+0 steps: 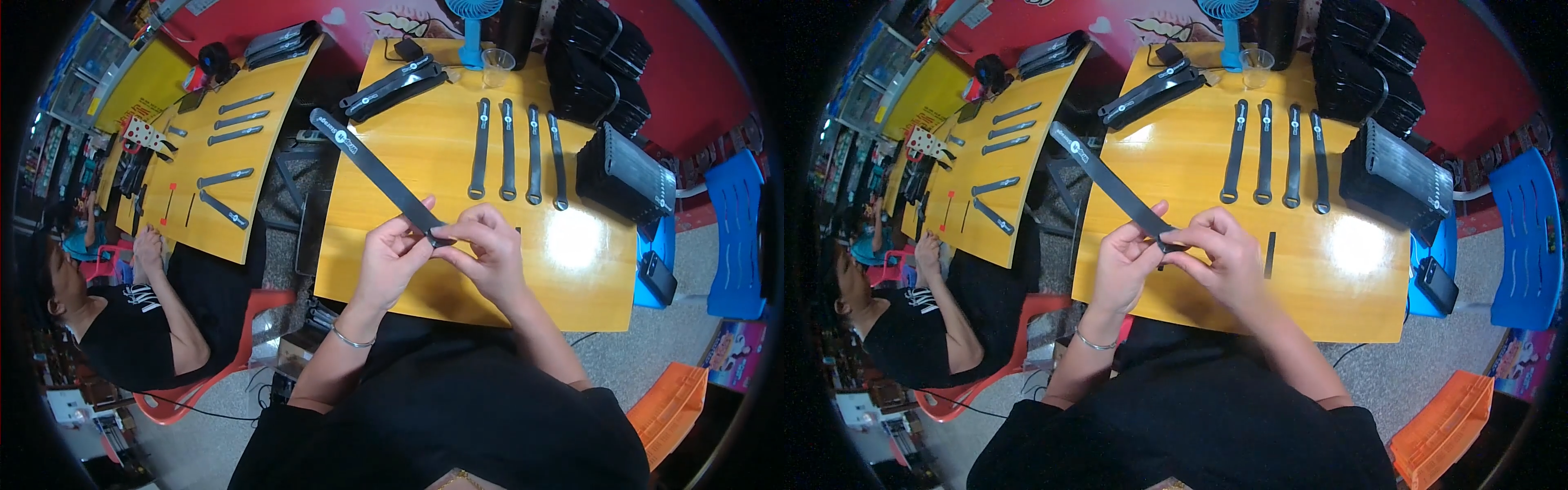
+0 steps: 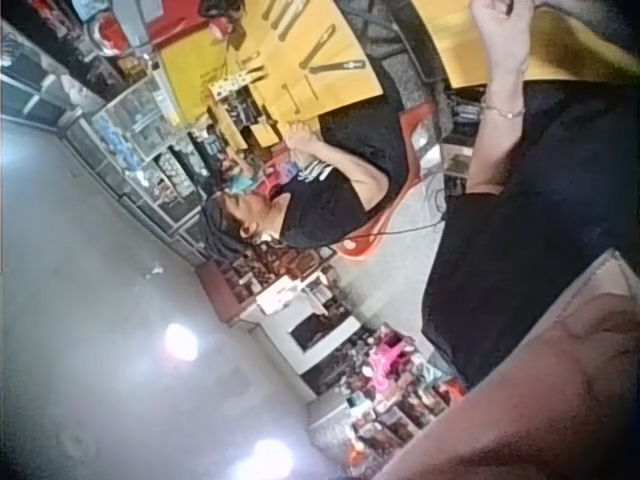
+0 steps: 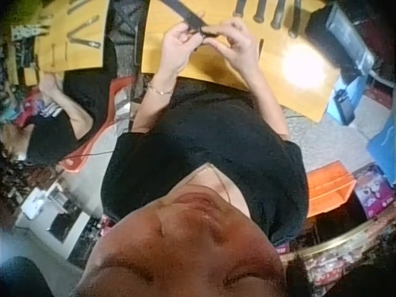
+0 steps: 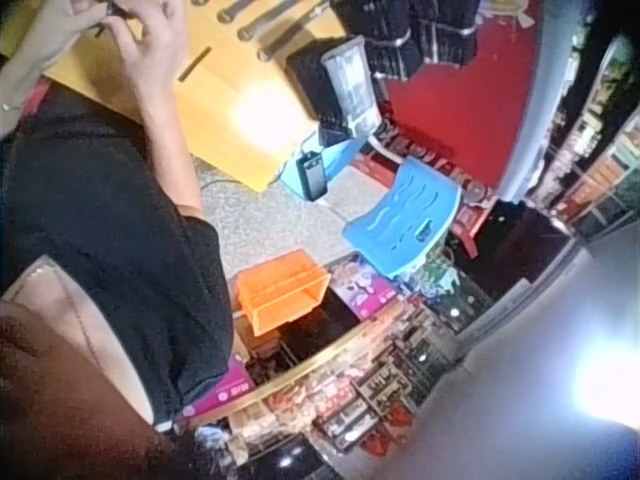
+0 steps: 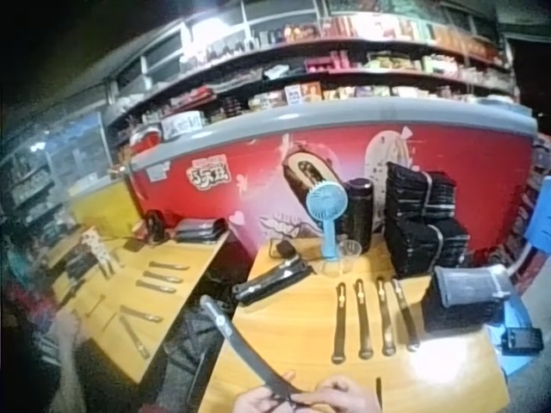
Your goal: Assembling and organizing black fabric straps with fasteners on a workbench.
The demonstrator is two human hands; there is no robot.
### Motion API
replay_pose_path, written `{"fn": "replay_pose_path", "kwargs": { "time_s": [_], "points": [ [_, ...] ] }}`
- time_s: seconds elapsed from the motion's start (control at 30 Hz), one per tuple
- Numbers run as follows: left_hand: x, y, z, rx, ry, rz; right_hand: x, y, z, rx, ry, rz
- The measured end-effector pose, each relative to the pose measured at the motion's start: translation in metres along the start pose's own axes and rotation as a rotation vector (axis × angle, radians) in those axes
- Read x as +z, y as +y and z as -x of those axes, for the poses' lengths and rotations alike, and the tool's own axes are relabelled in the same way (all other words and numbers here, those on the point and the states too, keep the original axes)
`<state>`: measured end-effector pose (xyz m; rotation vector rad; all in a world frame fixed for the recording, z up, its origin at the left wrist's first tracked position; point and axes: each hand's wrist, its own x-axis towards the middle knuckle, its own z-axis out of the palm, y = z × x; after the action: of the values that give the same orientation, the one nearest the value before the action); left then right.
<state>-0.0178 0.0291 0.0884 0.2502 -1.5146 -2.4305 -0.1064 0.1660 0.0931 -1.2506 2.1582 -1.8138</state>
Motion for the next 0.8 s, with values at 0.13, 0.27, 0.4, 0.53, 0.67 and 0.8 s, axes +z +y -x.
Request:
{"fn": "replay_pose_path", "kwargs": {
  "time_s": [0.13,0.27,0.4,0.53,0.67,0.8],
  "points": [
    [-0.003,0.004,0.002,-0.068,-0.024,-0.052,0.002,-0.001,0.0,0.004,0.022,-0.035],
    [0.008,0.01,0.01,-0.059,-0.005,-0.166,0.001,-0.008,0.005,0.171,0.046,-0.203],
    [-0.001,0.01,0.02,-0.034,-0.031,-0.401,-0.014,-0.006,-0.003,0.017,0.047,0.008],
    [-0.021,0.007,0.036,-0.203,-0.139,-0.774,-0.037,-0.031,-0.016,0.048,0.191,0.162],
    [-0.019,-0.005,0.038,-0.197,-0.166,-0.555,-0.036,-0.035,-0.014,-0.134,-0.165,0.155],
    [-0.016,-0.003,0.021,-0.023,-0.312,-0.224,-0.019,-0.04,0.004,-0.186,-0.383,0.07]
  ]
}}
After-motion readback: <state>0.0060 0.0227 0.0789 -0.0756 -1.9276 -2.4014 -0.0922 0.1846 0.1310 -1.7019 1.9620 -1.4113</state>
